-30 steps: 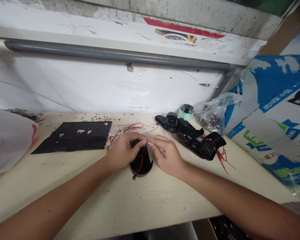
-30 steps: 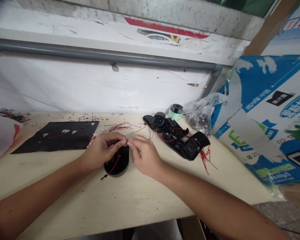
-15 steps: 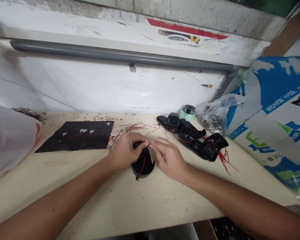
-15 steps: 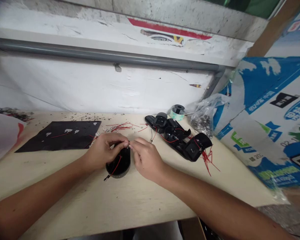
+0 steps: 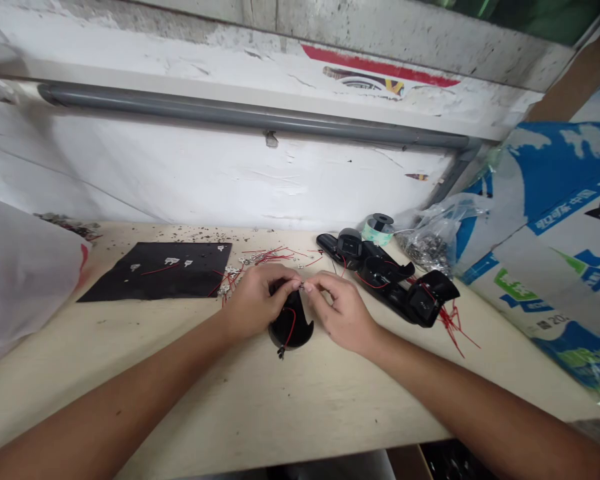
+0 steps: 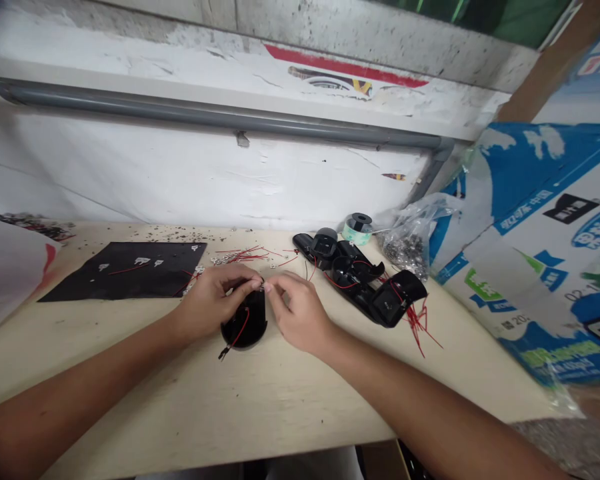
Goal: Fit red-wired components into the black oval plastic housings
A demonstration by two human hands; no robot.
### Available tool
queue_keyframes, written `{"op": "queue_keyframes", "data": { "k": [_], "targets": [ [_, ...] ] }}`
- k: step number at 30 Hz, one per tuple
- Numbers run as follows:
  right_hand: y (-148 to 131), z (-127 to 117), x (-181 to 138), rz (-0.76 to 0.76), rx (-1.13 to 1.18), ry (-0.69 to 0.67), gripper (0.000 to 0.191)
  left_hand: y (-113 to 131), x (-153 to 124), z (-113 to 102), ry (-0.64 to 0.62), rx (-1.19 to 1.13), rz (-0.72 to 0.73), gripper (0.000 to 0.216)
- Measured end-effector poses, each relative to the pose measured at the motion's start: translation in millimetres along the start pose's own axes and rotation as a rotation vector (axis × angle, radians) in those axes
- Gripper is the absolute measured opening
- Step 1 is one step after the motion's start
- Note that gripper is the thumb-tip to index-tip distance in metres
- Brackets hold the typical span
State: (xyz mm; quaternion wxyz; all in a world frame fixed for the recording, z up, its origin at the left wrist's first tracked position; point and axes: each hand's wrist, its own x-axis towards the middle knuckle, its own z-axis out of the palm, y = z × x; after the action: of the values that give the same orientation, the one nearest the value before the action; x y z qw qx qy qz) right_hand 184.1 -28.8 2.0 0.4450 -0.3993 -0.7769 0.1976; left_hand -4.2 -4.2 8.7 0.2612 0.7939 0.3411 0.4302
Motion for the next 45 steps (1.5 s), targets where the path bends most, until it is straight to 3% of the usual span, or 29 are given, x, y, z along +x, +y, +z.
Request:
{"op": "queue_keyframes", "data": {
  "k": [4, 9, 19, 25, 30, 45],
  "targets": [
    [8.4, -4.1, 2.0, 0.033, -0.028, 0.073, 0.009, 0.9, -0.5, 1.6, 0.025, -0.088, -0.058, 0.015],
    [10.0, -6.6, 0.8, 0.03, -0.229, -0.042, 0.031, 1.7, -0.4, 3.0, 0.052, -0.167, -0.098, 0.014],
    [-1.6, -4.9, 1.4, 0.18, -0.361, -0.215, 0.044, -0.1, -0.5, 3.7, 0.059, -0.205, -0.071, 0.013],
    [6.8, -3.4, 3.1, 0.248, -0.027, -0.071, 0.056, 2.7, -0.2, 3.2, 0.103, -0.167, 0.024, 0.02],
    [11.3, -4.3, 3.9, 0.314, 0.176, 0.078, 0.055, 0.5, -1.0, 2.4, 0.093, -0.115, 0.062, 0.02],
    [8.9, -2.7, 7.4, 0.359, 0.312, 0.098, 0.051, 4.4, 0.8, 0.8, 0.063, -0.237, -0.095, 0.015]
  ]
}}
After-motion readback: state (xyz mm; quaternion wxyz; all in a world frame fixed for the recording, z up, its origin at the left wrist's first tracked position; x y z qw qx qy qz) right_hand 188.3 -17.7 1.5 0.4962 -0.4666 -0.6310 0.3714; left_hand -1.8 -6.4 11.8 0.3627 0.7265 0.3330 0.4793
